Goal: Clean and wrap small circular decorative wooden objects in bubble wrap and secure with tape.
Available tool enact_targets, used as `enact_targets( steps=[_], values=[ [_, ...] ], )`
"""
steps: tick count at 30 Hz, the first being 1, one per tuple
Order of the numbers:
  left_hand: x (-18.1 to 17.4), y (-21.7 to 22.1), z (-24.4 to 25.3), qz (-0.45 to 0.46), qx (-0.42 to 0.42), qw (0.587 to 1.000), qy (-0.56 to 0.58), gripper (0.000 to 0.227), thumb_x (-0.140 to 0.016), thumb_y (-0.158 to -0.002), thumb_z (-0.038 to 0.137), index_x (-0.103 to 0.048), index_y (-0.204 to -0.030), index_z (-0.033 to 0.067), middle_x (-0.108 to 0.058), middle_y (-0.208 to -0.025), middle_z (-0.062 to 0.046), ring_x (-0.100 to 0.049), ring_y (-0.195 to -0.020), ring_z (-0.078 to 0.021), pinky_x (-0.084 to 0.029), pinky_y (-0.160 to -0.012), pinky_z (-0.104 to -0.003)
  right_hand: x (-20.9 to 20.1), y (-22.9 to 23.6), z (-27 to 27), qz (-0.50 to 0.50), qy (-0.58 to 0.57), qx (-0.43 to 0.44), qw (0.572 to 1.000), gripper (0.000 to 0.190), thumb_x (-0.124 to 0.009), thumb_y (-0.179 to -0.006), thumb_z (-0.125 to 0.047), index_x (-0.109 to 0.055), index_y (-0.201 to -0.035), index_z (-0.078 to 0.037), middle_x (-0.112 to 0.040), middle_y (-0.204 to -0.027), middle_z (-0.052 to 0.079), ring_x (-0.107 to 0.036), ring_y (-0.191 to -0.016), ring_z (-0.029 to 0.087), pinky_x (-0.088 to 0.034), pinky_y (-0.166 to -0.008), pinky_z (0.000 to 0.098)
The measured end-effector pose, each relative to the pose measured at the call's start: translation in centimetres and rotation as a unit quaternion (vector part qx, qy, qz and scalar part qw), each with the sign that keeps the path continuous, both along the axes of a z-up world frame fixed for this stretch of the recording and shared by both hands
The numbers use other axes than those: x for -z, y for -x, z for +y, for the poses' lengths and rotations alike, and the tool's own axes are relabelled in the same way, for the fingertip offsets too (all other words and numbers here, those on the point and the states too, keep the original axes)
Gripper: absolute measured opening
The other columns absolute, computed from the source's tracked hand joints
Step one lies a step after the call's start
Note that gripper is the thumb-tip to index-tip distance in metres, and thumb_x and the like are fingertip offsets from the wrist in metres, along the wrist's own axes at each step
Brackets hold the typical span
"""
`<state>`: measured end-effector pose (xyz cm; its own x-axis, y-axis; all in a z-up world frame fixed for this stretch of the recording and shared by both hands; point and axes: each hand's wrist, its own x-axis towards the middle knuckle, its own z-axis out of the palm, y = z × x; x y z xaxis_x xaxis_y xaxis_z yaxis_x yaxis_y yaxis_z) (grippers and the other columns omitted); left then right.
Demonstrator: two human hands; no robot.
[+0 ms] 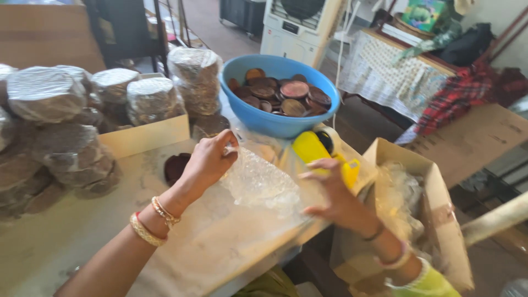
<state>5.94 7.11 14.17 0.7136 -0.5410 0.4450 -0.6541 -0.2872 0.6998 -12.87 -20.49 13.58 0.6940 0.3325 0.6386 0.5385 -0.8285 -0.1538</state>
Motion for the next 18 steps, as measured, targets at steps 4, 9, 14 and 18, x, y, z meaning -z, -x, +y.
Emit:
enact_targets(
  steps=[4,9,14,18],
  values=[
    [0.3,-0.6,2.0,-0.033,-0.054,0.998,-0.018,0.025,-0.07,-0.084,0.019,-0.065,-0.106,0.008,-0.068,-0.073,-0.015,-0.067,-0.072,-0.0345,-0.051,-0.066,-0.046,-1.4,-6.0,7.7,-0.077,0.132,-0.072,0.986,0.058,-0.085,-0.078,-0.036,-0.063,-0.127,-0.013,-0.052,-0.132,0.015,-0.047,-0.128,0.037,-0.036,-0.111,0.0493],
    [1.3,-4.3,4.1,0.075,-0.099,0.991,0.05,0.031,-0.071,-0.094,0.034,-0.063,-0.112,0.0107,-0.065,-0.072,-0.012,-0.061,-0.069,-0.025,-0.048,-0.065,-0.042,3.9,-18.4,7.5,0.057,-0.128,-0.113,0.984,0.035,-0.068,-0.089,-0.002,-0.064,-0.122,-0.014,-0.064,-0.102,0.006,-0.064,-0.086,0.019,-0.054,-0.077,0.036],
    [3.5,-7.9,5.5,0.055,-0.017,0.981,0.185,0.05,-0.081,-0.086,0.023,-0.05,-0.124,0.0115,-0.063,-0.087,-0.004,-0.058,-0.077,-0.0113,-0.05,-0.066,-0.032,8.2,-27.7,7.1,0.137,-0.405,-0.13,0.895,0.052,-0.043,-0.092,0.008,-0.05,-0.141,-0.008,-0.065,-0.094,0.005,-0.061,-0.075,0.016,-0.05,-0.066,0.0331],
    [5.1,-10.3,7.0,0.09,-0.025,0.985,0.144,0.06,-0.083,-0.078,0.007,-0.048,-0.127,0.0127,-0.058,-0.086,-0.004,-0.056,-0.072,-0.0087,-0.05,-0.059,-0.027,15.2,-33.7,4.9,-0.009,-0.393,-0.133,0.91,0.06,-0.044,-0.096,0.014,-0.035,-0.154,0.004,-0.049,-0.148,0.017,-0.047,-0.131,0.03,-0.04,-0.105,0.0416]
  ],
)
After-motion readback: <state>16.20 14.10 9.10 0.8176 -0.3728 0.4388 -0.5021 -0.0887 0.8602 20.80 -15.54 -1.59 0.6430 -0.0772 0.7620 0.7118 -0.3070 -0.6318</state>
